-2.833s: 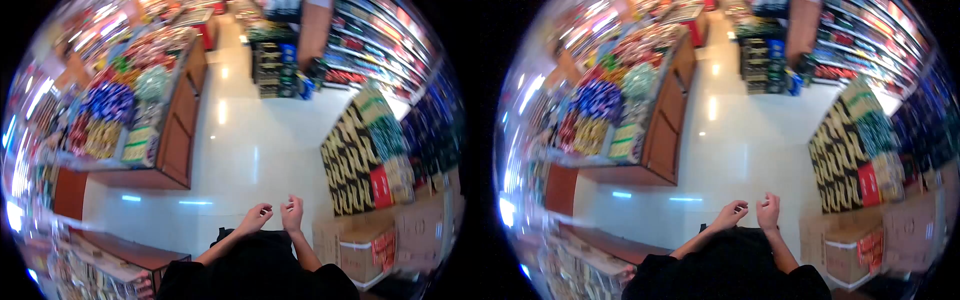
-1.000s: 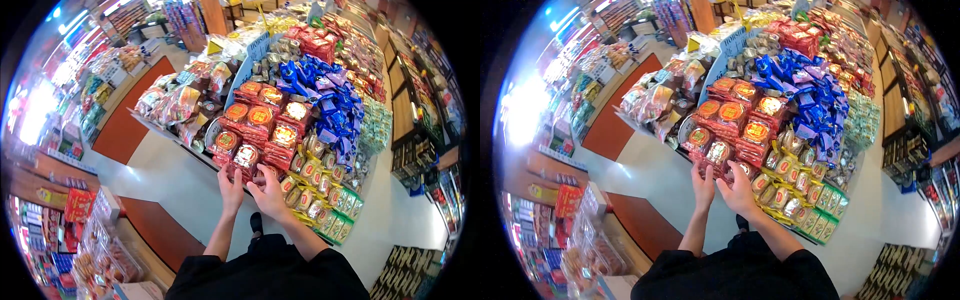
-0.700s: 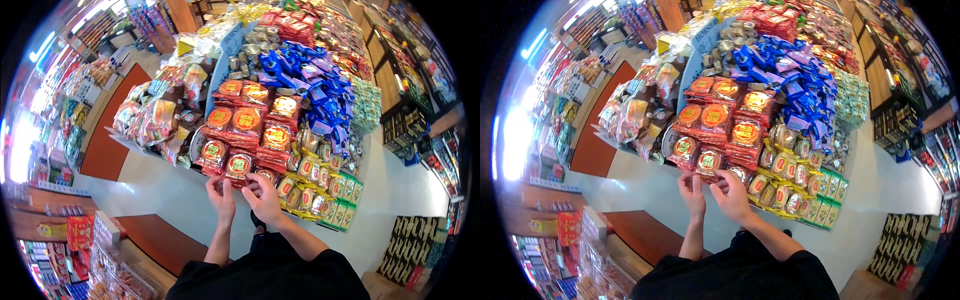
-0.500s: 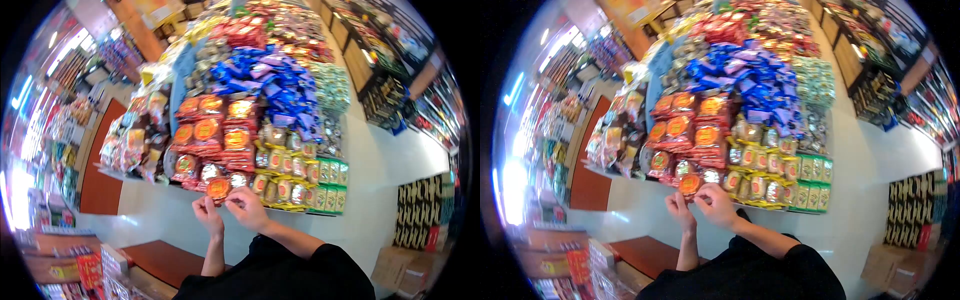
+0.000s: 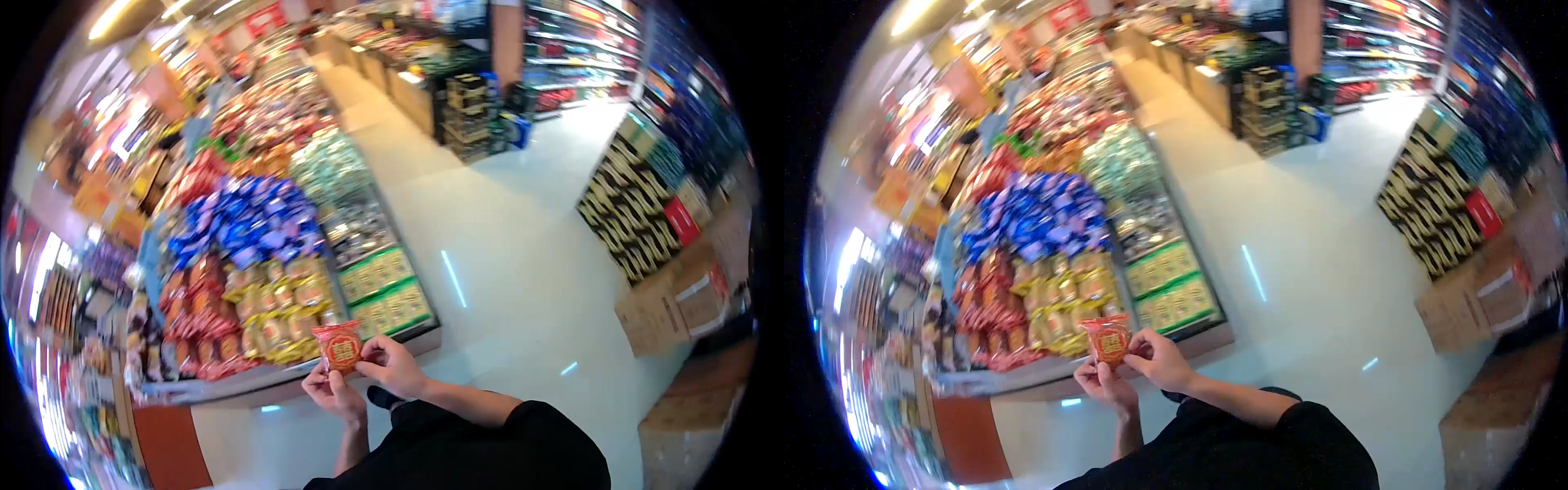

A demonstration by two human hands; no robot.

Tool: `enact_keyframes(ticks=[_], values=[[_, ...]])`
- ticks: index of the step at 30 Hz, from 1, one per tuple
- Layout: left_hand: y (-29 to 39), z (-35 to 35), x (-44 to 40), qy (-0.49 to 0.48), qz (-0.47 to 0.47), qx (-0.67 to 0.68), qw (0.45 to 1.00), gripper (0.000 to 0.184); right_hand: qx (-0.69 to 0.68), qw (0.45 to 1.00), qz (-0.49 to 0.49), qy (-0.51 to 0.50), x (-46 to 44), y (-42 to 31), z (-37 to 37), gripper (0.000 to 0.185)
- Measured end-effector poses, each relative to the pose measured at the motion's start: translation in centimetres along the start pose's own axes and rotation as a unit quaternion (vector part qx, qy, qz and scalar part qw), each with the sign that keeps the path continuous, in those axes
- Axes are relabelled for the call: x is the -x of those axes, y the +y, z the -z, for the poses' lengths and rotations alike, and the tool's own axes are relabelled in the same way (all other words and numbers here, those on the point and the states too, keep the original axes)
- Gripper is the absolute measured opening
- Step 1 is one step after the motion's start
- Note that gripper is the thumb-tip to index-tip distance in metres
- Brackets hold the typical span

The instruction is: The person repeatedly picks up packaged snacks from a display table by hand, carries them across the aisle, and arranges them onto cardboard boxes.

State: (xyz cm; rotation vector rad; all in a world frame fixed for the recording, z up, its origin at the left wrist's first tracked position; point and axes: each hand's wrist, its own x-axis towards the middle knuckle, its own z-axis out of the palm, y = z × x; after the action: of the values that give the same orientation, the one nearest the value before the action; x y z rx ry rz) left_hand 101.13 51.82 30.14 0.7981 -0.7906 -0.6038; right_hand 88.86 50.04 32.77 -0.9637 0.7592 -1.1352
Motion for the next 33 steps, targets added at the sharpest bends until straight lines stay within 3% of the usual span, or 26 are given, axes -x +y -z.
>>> enact_keyframes(ticks=[3,8,12,18,23,26,29,33], values=[[-1.5,-7.3,7.0,-0.087,0.125,0.106,0.983,0.024,0.033,0.988,0.064,0.137,5.8,-3.2,8.4,0.018],[-2.0,-19.1,16.0,-0.289,0.277,0.129,0.907,0.038,0.016,0.941,0.139,0.307,15.9,-8.6,20.3,0.018],[-2.5,-26.9,22.4,-0.418,0.424,0.131,0.793,0.050,-0.075,0.886,0.201,0.411,22.6,-9.0,27.5,0.019],[-5.9,-37.1,34.4,-0.553,0.566,0.135,0.596,0.053,-0.078,0.809,0.178,0.555,33.5,-12.0,37.4,0.020],[-8.7,-46.9,46.2,-0.622,0.574,0.095,0.523,0.056,-0.084,0.739,0.178,0.644,41.0,-13.3,48.3,0.027],[-8.6,-53.7,53.4,-0.655,0.592,0.071,0.464,0.060,-0.150,0.728,0.163,0.648,47.2,-15.0,54.7,0.034],[-8.3,-59.3,59.9,-0.729,0.540,0.083,0.413,0.057,-0.125,0.740,0.151,0.644,53.8,-18.5,59.5,0.039],[-7.5,-65.7,66.8,-0.825,0.457,0.040,0.331,0.057,-0.090,0.683,0.124,0.714,60.1,-21.9,63.7,0.039]])
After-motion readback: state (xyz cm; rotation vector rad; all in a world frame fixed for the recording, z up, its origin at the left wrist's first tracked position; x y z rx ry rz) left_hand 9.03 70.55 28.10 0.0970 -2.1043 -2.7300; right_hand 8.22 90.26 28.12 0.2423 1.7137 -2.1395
